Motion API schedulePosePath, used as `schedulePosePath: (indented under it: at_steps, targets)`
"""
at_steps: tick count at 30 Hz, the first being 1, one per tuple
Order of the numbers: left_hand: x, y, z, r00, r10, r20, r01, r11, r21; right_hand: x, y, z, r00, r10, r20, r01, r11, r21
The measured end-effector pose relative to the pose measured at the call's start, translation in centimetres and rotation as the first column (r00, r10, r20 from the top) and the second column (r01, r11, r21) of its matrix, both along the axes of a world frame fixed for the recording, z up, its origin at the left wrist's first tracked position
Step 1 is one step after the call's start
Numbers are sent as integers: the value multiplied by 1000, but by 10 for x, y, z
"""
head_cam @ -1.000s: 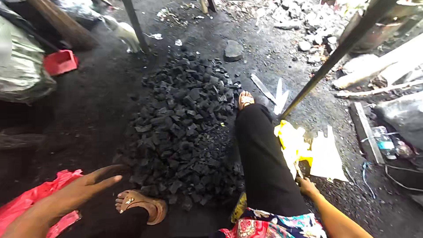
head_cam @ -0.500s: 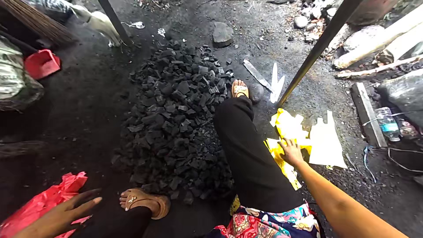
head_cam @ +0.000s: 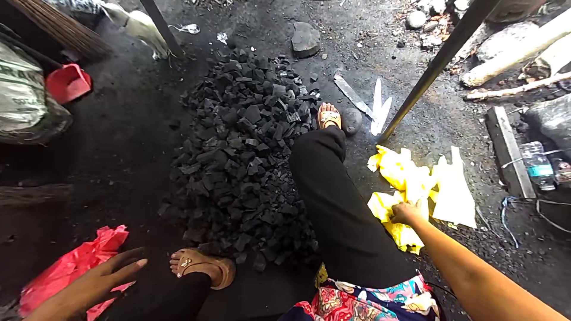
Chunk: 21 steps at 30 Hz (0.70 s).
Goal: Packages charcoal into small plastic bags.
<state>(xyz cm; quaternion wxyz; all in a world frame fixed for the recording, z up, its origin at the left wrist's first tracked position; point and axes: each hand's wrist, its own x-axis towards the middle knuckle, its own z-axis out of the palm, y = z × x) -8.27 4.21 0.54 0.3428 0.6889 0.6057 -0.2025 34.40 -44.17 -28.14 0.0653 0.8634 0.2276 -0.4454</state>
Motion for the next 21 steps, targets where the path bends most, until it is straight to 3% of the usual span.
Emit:
schedulePosePath:
  at_steps: [5, 8, 9, 11, 13, 14, 18, 21]
  targets:
    - [4, 7, -2, 997, -60, 45, 59, 998, 31, -29, 36, 19, 999, 44, -31, -41, 995, 91]
    - [4, 7, -3, 990, -96, 99, 90, 994, 69, -37, 53, 40, 989, -144, -40, 149, 962, 229]
    - [4, 7, -3, 985, -120, 123, 109, 990, 90, -32, 57, 41, 963, -268, -19, 257, 898, 358]
    - [11, 0, 2, 972, -175, 158, 156, 980, 124, -5, 68, 40, 851, -525, 1, 402, 654, 640]
    - [24, -10, 14, 961, -214, 174, 195, 974, 117, 24, 94, 75, 757, -653, -7, 372, 423, 826]
    - [29, -14, 18, 952, -233, 199, 212, 969, 125, 38, 111, 102, 738, -675, 13, 285, 329, 900]
    - [54, -25, 27, 885, -296, 359, 252, 954, 165, 70, 196, 215, 813, -561, 155, -154, 50, 987]
    - [76, -33, 25, 788, -306, 534, 181, 945, 274, 36, 278, 292, 918, -253, 306, -347, -135, 928]
